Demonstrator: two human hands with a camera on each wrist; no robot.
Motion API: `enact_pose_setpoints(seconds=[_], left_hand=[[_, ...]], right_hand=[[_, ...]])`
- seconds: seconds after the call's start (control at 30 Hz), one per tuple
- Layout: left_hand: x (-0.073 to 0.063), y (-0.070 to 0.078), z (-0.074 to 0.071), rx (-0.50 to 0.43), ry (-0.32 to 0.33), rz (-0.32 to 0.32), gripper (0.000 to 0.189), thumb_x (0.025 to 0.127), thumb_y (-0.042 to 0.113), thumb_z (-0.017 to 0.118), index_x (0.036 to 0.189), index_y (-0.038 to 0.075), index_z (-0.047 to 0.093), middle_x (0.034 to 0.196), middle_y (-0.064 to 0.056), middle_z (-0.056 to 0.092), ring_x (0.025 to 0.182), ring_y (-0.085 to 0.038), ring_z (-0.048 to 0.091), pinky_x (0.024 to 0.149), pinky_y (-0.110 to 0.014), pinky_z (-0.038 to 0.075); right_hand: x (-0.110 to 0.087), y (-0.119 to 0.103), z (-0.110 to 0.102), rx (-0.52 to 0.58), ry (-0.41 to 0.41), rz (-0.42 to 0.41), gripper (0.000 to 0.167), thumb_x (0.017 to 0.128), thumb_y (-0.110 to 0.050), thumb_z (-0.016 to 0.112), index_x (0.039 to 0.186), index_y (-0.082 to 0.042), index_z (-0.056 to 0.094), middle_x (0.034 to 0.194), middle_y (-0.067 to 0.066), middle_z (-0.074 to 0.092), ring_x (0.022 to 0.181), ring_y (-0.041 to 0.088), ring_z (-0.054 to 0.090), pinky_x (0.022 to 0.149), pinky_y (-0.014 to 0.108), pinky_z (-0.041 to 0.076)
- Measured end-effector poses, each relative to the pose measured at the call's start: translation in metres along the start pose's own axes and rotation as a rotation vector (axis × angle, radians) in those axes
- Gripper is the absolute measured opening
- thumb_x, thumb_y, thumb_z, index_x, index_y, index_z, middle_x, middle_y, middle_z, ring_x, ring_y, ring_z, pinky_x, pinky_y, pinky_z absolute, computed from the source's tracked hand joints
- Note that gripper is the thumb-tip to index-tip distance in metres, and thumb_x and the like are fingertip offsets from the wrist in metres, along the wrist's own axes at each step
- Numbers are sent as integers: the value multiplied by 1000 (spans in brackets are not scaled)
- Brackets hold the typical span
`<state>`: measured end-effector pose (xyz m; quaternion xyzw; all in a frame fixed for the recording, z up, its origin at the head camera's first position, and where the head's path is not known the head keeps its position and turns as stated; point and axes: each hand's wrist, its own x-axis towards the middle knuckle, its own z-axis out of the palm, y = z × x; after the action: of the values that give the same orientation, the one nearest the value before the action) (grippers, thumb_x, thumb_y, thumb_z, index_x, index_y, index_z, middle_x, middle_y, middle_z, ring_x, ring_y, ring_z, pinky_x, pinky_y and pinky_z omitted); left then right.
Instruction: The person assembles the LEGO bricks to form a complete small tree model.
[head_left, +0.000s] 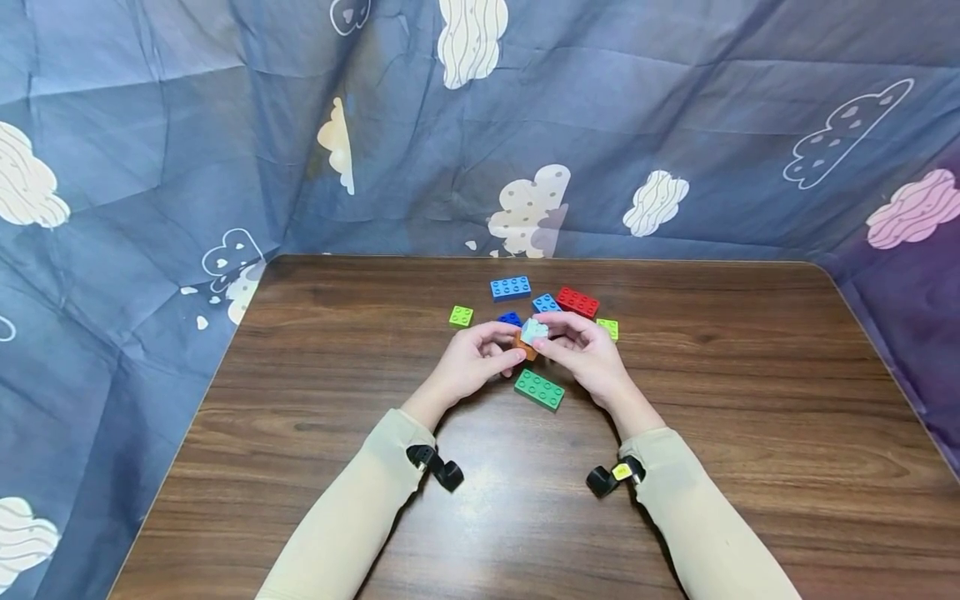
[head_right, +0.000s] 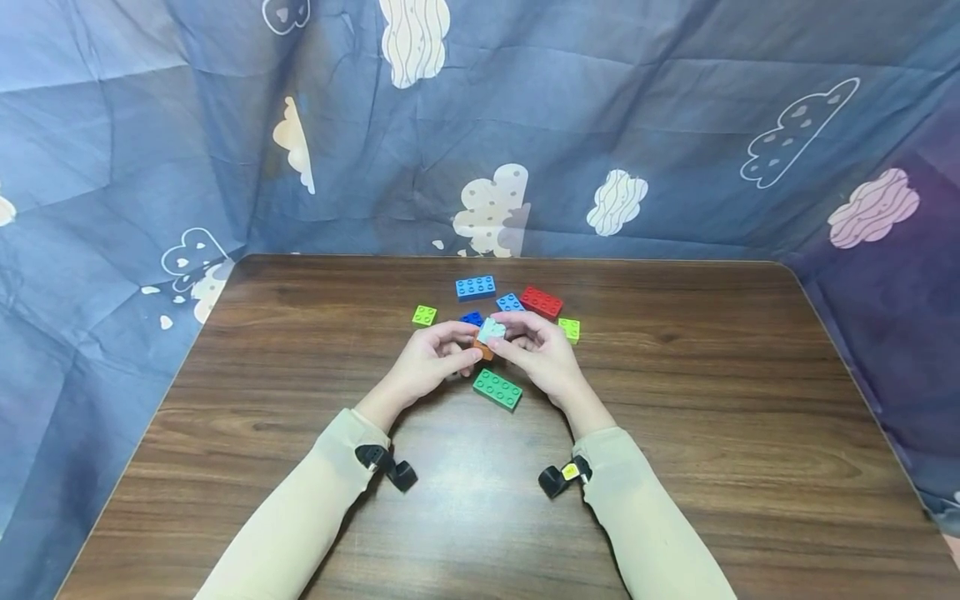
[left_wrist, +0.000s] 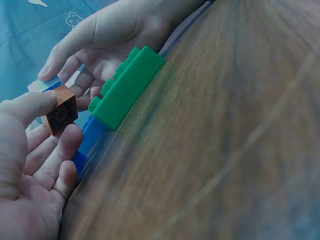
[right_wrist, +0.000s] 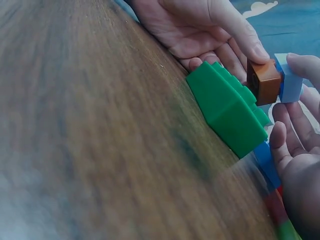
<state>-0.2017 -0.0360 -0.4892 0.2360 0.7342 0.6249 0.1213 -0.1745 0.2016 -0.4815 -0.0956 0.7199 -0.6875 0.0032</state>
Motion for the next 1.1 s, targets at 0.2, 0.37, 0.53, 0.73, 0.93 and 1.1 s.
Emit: enact_pose_setpoints(seconds=[0.2,0.37,0.53,0.73,0.93,1.1], left_hand=[[-1,2,0,6,-16,-2,37,104,14,78,138,1,70,94,-13,79,73,-18,74,58,-24,48],[-2,2,-1,-2,-23,-2,37,104,13,77,138,0,70,112,-13,79,75,-17,74,61,-24,50],[-1,3,-1,6,-24,-7,37,104,15,78,138,0,70,111,-13,79,76,-16,74,61,-24,49],[-1,2,-2,-21,-36,-11,35,104,11,77,135,-2,69,113,-16,79,82,-17,76,74,-29,62],[-1,2,-2,-28,-58,-10,33,103,11,77,133,-3,70,107,-15,81,97,-18,78,85,-29,62],[-1,3,-3,-28,-54,-17,33,104,11,77,133,-3,69,115,-16,80,106,-21,78,92,-30,62]], right_hand=[[-1,0,0,-9,-27,-10,40,100,-8,82,137,-1,72,118,9,73,99,21,69,83,24,61],[-1,-1,0,-20,-33,-3,40,100,-10,82,137,-3,72,118,10,73,98,23,69,84,24,60],[-2,-1,0,-32,-39,6,39,100,-11,82,138,-3,72,118,11,72,99,23,68,84,24,60],[-2,1,0,-91,-55,-56,36,101,-8,80,136,-5,74,121,11,73,102,22,69,86,24,60],[-2,4,-2,-129,-60,-72,35,102,-8,79,136,-6,75,124,10,74,105,20,71,89,24,61],[-3,2,-1,-129,-71,-48,37,101,-10,81,138,-8,75,129,12,73,101,21,73,88,25,62]])
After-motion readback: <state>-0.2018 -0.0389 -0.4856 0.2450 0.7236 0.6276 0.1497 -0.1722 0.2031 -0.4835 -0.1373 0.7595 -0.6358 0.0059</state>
